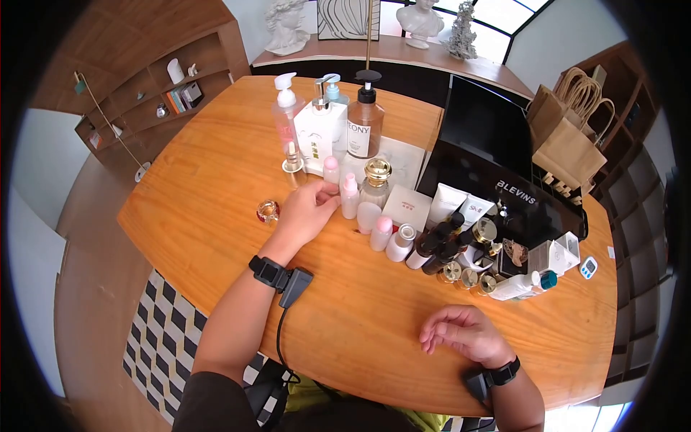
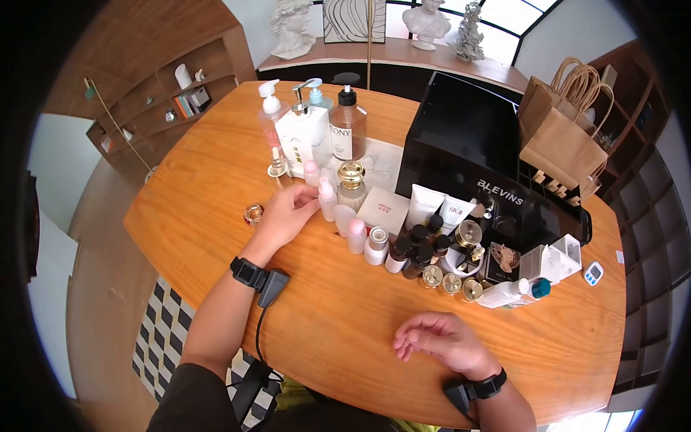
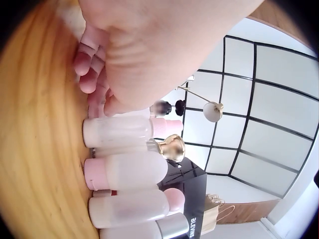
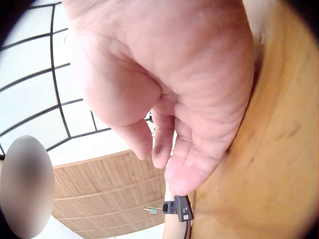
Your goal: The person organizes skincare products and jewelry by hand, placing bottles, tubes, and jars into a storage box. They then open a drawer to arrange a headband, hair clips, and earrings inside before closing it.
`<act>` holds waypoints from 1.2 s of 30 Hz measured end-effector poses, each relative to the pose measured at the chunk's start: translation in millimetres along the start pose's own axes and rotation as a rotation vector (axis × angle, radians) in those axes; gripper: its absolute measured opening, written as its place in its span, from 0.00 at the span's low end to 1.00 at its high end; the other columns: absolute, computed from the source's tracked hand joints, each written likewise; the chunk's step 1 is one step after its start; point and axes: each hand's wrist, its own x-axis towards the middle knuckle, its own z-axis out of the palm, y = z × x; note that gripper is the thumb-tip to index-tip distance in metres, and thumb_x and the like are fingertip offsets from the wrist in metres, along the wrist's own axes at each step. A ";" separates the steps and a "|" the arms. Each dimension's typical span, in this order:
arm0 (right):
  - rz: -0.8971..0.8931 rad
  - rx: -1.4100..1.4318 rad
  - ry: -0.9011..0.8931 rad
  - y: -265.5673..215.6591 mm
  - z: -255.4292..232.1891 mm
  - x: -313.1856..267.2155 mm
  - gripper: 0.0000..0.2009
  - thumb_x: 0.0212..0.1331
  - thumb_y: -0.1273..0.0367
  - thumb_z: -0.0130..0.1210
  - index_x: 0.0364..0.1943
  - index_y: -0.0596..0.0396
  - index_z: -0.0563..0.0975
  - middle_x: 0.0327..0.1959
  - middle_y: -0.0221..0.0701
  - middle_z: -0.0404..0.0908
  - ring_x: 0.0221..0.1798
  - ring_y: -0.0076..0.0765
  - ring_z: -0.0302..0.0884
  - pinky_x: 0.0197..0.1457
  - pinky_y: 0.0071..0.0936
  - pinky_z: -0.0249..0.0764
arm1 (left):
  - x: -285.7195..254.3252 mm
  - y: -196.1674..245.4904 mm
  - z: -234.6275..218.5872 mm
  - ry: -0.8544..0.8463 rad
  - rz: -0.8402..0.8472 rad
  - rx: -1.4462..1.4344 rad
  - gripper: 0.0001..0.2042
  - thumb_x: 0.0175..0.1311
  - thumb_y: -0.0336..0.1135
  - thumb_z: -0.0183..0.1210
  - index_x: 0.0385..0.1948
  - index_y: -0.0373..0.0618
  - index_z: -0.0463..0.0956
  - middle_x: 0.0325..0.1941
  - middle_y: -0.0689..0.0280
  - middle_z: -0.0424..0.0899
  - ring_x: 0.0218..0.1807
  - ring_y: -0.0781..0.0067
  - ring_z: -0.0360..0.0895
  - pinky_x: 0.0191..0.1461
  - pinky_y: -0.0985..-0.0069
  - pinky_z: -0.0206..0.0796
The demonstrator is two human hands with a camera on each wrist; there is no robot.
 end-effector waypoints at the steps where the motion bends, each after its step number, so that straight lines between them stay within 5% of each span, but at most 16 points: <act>1: 0.003 -0.003 -0.010 0.6 -1.0 0.0 0.10 0.79 0.72 0.54 0.54 0.65 0.80 0.49 0.40 0.87 0.50 0.37 0.87 0.57 0.34 0.82 | 0.4 -0.7 0.0 -0.027 0.004 0.000 0.14 0.70 0.37 0.67 0.49 0.36 0.85 0.40 0.59 0.91 0.40 0.70 0.86 0.47 0.71 0.78; 5: -0.014 -0.001 -0.020 1.6 -3.3 0.5 0.11 0.79 0.72 0.54 0.55 0.65 0.80 0.49 0.40 0.87 0.50 0.36 0.87 0.56 0.34 0.82 | 0.4 4.9 -2.4 -0.084 -0.010 0.010 0.14 0.72 0.34 0.65 0.53 0.37 0.86 0.39 0.62 0.92 0.38 0.77 0.84 0.46 0.75 0.76; 8: -0.013 0.008 -0.029 1.3 -3.5 -0.1 0.11 0.79 0.71 0.54 0.55 0.65 0.80 0.49 0.40 0.87 0.50 0.36 0.87 0.56 0.34 0.82 | -0.3 10.3 -4.3 -0.097 -0.036 0.002 0.14 0.71 0.34 0.65 0.53 0.39 0.86 0.40 0.58 0.93 0.39 0.69 0.88 0.47 0.72 0.78; 18: -0.010 -0.015 -0.029 3.5 -7.1 -3.0 0.10 0.78 0.73 0.55 0.54 0.68 0.80 0.49 0.42 0.87 0.51 0.40 0.87 0.56 0.36 0.82 | 1.2 3.8 -9.2 -0.189 -0.027 0.004 0.12 0.70 0.31 0.66 0.51 0.38 0.86 0.38 0.63 0.90 0.38 0.74 0.85 0.46 0.74 0.77; 21: -0.024 -0.005 -0.043 4.6 -8.4 -2.5 0.10 0.78 0.73 0.55 0.54 0.67 0.80 0.49 0.40 0.87 0.50 0.37 0.87 0.56 0.34 0.83 | 1.6 -4.4 -15.1 -0.269 0.000 -0.114 0.12 0.69 0.29 0.66 0.51 0.38 0.81 0.40 0.64 0.88 0.39 0.75 0.83 0.46 0.74 0.76; 23: -0.037 0.015 -0.038 5.2 -7.8 -2.6 0.10 0.79 0.72 0.55 0.54 0.65 0.81 0.48 0.38 0.87 0.50 0.34 0.87 0.55 0.33 0.83 | 4.0 -14.4 -15.4 -0.146 0.093 -0.047 0.13 0.68 0.28 0.67 0.50 0.39 0.75 0.41 0.64 0.85 0.41 0.77 0.81 0.45 0.74 0.75; 27: -0.023 -0.010 -0.020 2.6 -6.6 -3.0 0.11 0.79 0.71 0.55 0.55 0.65 0.81 0.48 0.36 0.87 0.49 0.31 0.86 0.55 0.31 0.83 | 1.1 -6.1 -9.7 -0.042 -0.099 -0.206 0.19 0.69 0.28 0.67 0.56 0.41 0.69 0.41 0.63 0.81 0.39 0.78 0.77 0.44 0.77 0.73; 28: -0.017 -0.028 -0.042 1.3 -6.6 -2.9 0.11 0.79 0.71 0.55 0.55 0.65 0.81 0.48 0.35 0.87 0.49 0.30 0.86 0.55 0.30 0.82 | 3.6 -20.2 -7.9 -0.045 -0.071 -0.163 0.24 0.70 0.30 0.66 0.63 0.44 0.65 0.41 0.64 0.81 0.35 0.80 0.78 0.32 0.81 0.70; 36: -0.037 -0.072 -0.095 3.3 -8.3 -0.6 0.13 0.81 0.65 0.55 0.55 0.62 0.81 0.45 0.31 0.86 0.47 0.27 0.85 0.53 0.25 0.81 | 4.6 -13.6 -8.1 -0.140 -0.152 -0.180 0.29 0.72 0.28 0.63 0.73 0.38 0.64 0.40 0.64 0.82 0.36 0.79 0.77 0.38 0.80 0.70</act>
